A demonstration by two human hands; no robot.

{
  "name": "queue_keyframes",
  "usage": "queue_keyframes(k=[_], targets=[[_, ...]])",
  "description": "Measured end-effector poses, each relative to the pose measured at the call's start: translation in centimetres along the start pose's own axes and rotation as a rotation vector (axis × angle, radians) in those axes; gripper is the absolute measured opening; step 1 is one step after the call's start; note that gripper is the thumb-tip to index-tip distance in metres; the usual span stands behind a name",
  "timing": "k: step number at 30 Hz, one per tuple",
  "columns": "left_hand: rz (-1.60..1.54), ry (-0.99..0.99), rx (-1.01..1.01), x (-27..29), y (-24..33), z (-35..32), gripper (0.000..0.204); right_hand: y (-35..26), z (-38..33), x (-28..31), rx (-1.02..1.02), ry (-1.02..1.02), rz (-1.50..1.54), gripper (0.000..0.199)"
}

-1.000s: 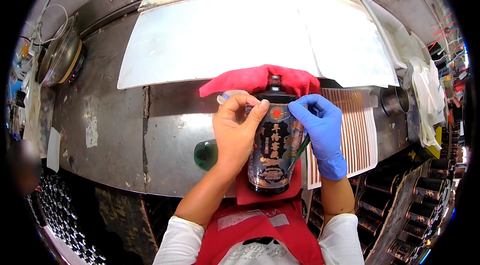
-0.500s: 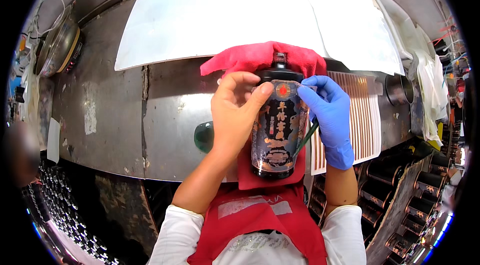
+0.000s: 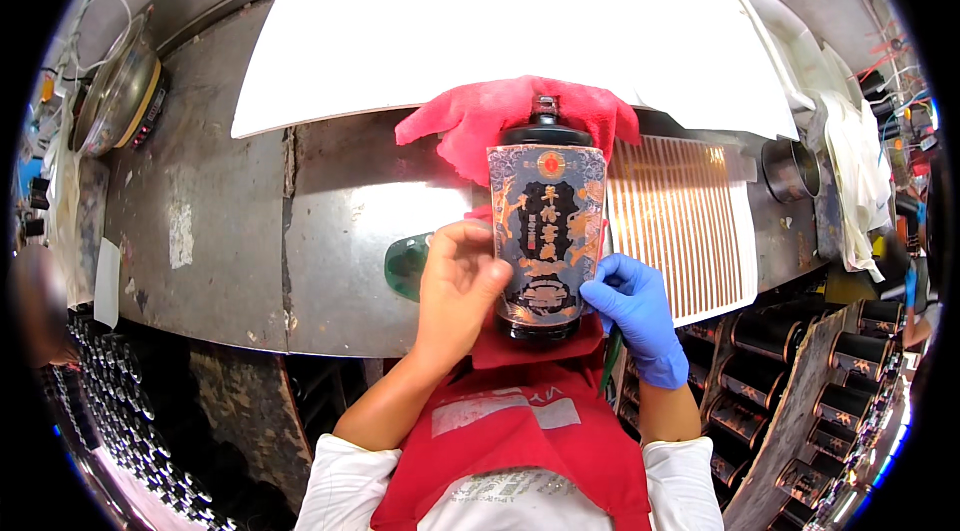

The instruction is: The person applies thin copper-colored strips to the top and bottom rims of a black cylindrical container. They use a green squeegee-like tool to press the strips down and smooth them along the edges. The person handles the container and strips by hand, working at a metal workstation.

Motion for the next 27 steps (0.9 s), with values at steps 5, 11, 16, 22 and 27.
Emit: queue_keyframes(k=[5,11,16,22,27], targets=[[0.031,-0.081,0.024,1.0,-0.7,-1.9,0.045,1.3,0.1,0.4,-0.081,-0.111,0.06,0.014],[0.633,-0.102,-0.25,1.2,1.3,-2.6,0.063,0.3,0.1,0.9,0.004,0.02,0.011,0.039],[0.599,-0.252,-0.062,0.7,-0.7,-3.2,0.06,-0.2,0.1,-0.6,-0.044,-0.044,-0.158,0.062],[0.187,-0.105,0.054,1.0,-1.0,-3.1,0.052,-0.1,0.8,0.3,-0.122,-0.16,-0.158,0.059],[0.318,-0.086,0.032,1.2,-1.4,-2.6,0.051,1.1,1.4,1.1,-0.121,-0.112,-0.243,0.052]])
Point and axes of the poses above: each hand's wrist, its own z-axis towards the middle knuckle, its own x-axis out of the back of the hand, y = z × x, the point moved 5 cm from there along z, towards the middle knuckle, and after that the axes turned 4 degrees about -z, right-handed, at the moved point
